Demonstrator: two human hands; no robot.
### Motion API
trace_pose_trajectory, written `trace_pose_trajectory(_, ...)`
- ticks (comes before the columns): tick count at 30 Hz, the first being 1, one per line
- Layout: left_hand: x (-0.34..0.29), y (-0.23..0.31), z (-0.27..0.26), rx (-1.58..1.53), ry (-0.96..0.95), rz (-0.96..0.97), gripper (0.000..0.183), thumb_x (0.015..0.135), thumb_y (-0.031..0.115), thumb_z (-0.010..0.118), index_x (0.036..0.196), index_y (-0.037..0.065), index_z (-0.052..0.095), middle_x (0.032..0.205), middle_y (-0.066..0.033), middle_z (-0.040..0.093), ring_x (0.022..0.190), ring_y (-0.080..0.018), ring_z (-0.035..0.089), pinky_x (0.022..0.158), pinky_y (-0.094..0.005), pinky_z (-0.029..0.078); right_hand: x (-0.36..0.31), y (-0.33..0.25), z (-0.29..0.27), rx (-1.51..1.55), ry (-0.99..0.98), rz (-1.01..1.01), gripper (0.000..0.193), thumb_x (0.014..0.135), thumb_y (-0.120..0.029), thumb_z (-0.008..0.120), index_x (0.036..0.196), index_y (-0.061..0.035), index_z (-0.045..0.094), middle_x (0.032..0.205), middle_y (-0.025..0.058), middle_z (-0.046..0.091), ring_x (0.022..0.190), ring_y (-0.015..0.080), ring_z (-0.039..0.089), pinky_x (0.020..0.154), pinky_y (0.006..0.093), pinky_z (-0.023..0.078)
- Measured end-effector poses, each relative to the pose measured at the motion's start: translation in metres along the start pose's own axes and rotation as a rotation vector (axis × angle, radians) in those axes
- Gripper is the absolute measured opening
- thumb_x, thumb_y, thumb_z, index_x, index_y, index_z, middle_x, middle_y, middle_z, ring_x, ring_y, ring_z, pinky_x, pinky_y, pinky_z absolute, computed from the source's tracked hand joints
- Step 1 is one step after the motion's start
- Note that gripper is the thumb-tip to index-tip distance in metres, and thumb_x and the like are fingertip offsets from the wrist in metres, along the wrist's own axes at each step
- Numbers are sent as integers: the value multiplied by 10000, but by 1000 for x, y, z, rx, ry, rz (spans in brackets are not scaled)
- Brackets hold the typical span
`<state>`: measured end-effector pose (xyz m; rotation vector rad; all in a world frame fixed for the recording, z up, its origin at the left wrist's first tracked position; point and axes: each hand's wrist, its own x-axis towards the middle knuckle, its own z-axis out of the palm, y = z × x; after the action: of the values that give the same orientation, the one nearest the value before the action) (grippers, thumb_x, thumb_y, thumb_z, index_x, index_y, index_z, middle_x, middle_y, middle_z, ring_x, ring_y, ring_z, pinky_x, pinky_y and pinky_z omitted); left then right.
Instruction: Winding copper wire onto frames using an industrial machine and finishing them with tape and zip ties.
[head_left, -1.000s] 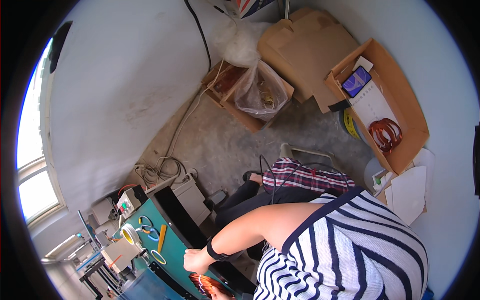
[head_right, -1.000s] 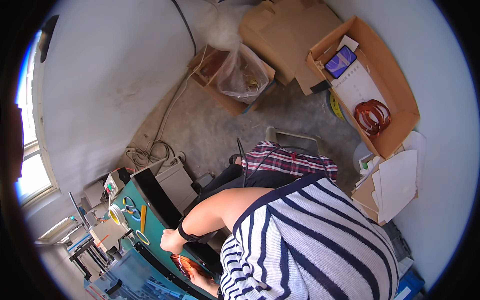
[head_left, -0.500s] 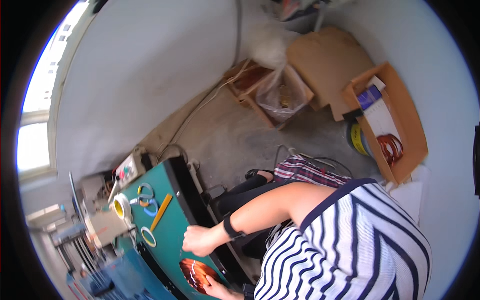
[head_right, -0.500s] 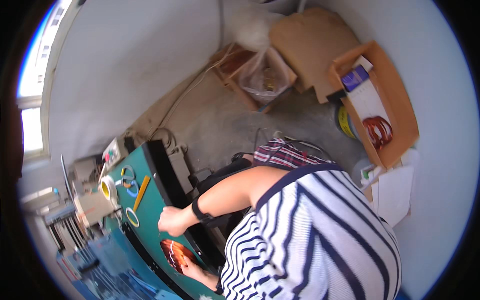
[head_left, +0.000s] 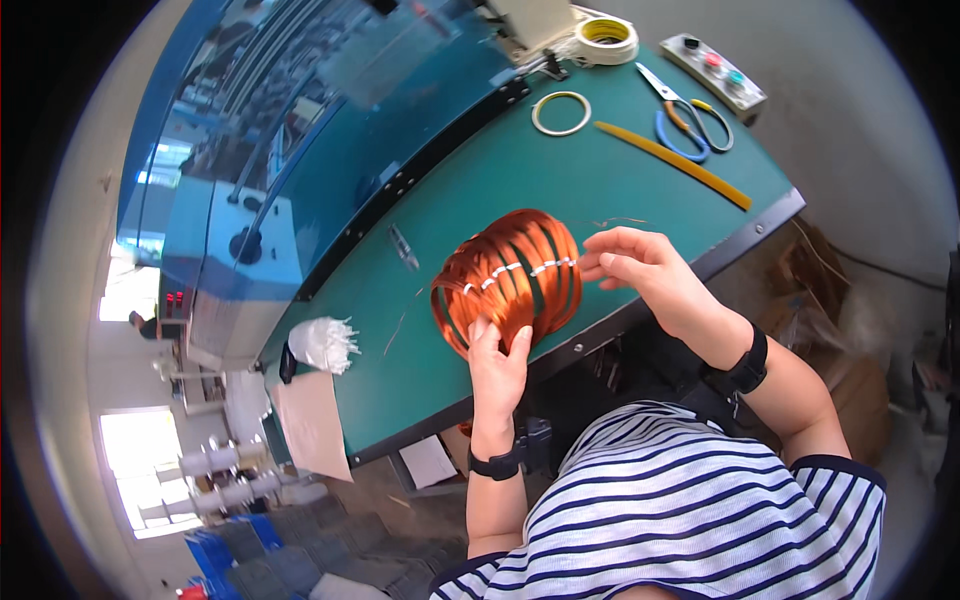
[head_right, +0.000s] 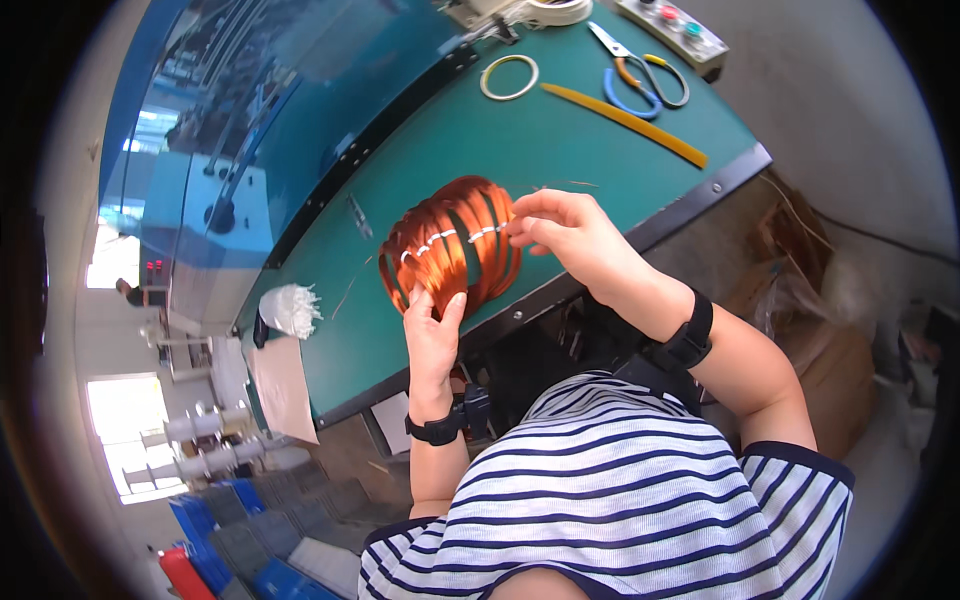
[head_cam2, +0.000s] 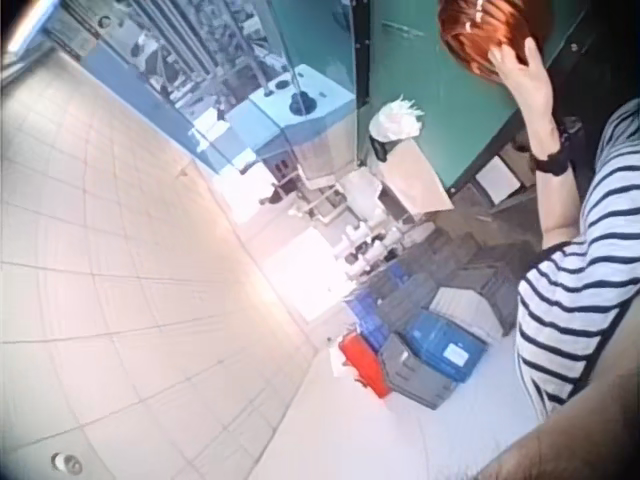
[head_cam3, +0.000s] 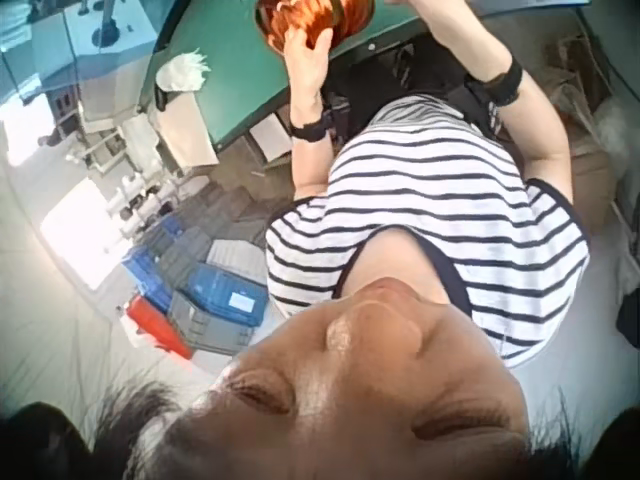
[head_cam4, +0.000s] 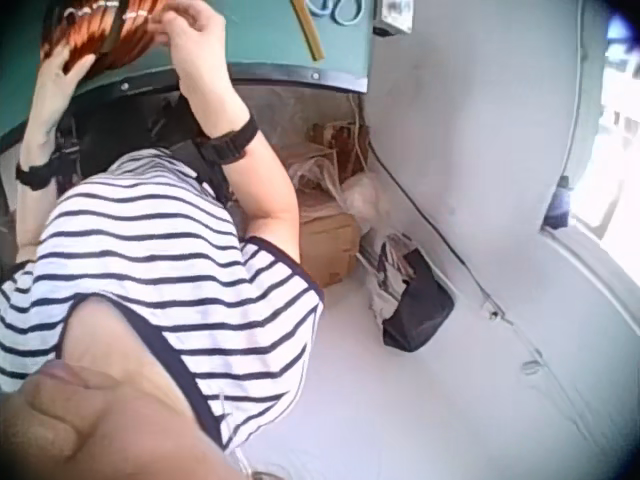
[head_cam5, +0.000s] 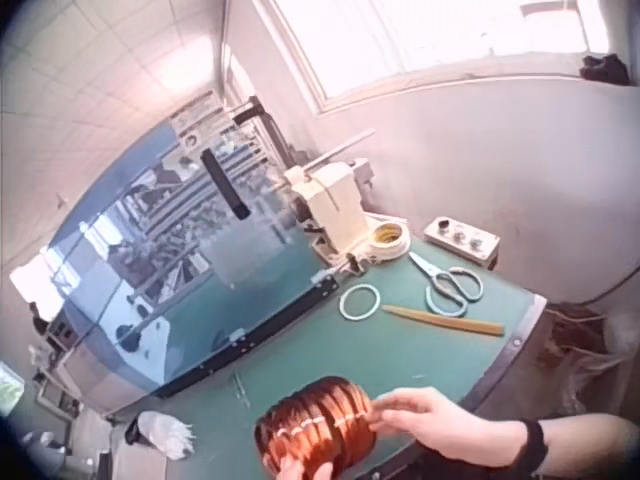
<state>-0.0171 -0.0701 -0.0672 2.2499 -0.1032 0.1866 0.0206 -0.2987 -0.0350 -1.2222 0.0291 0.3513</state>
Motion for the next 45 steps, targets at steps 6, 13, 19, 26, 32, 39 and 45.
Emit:
trace_pose_trajectory(6, -3, -1, -19, -359, -105, -87, 212, 785, 76, 670, 959, -32, 615, 962, -128, 568, 881, -269, 569, 788, -316, 439, 68, 14, 75, 438, -143, 344, 324, 928, -194, 468, 1137, 53, 480, 1115, 177, 571, 1008, 253, 587, 864, 384, 460)
trace_pose_trajectory(13, -3, 10, -53, -477, 30, -358, 176, 875, 137, 602, 928, -31, 618, 821, -55, 610, 734, -131, 568, 677, -259, 449, 83, -1, 102, 525, -262, 463, 313, 944, -115, 376, 1200, 59, 428, 1142, 207, 564, 1059, 312, 573, 867, 409, 507)
trace_pose_trajectory(19, -12, -9, -51, -433, -13, -249, 234, 804, 128, 680, 981, -6, 607, 826, -63, 639, 749, -104, 579, 684, -269, 468, 81, 5, 134, 536, -261, 545, 271, 946, -59, 328, 1177, 46, 424, 1116, 208, 561, 1028, 316, 580, 826, 429, 523)
trace_pose_trajectory(26, -22, -10, -60, -549, 4, -310, 170, 866, 115, 610, 967, -22, 614, 819, -43, 640, 751, -91, 573, 681, -234, 451, 78, 5, 148, 492, -227, 497, 211, 933, -41, 362, 1096, 13, 486, 1116, 197, 563, 1043, 315, 565, 872, 448, 495)
trace_pose_trajectory(32, -21, -23, -90, -1019, 199, -375, 172, 942, 129, 476, 956, -9, 577, 869, -93, 644, 784, -147, 614, 747, -275, 480, 94, 1, 148, 416, -216, 480, 217, 948, -84, 355, 1093, 25, 473, 1137, 208, 560, 1041, 312, 581, 830, 417, 514)
trace_pose_trajectory(39, -18, -31, -85, -442, -127, -329, 139, 917, 97, 523, 954, -17, 594, 781, -30, 614, 741, -85, 557, 709, -234, 455, 82, 8, 182, 269, -228, 474, 247, 946, -70, 340, 1135, 28, 464, 1114, 184, 573, 1042, 290, 574, 877, 419, 479)
trace_pose_trajectory(45, -28, -31, -97, -949, 117, -343, 207, 947, 163, 485, 1004, -13, 577, 951, -74, 645, 836, -118, 597, 780, -260, 465, 83, 2, 190, 287, -208, 506, 301, 921, -50, 377, 1204, 41, 426, 1226, 209, 496, 1108, 302, 530, 945, 423, 441)
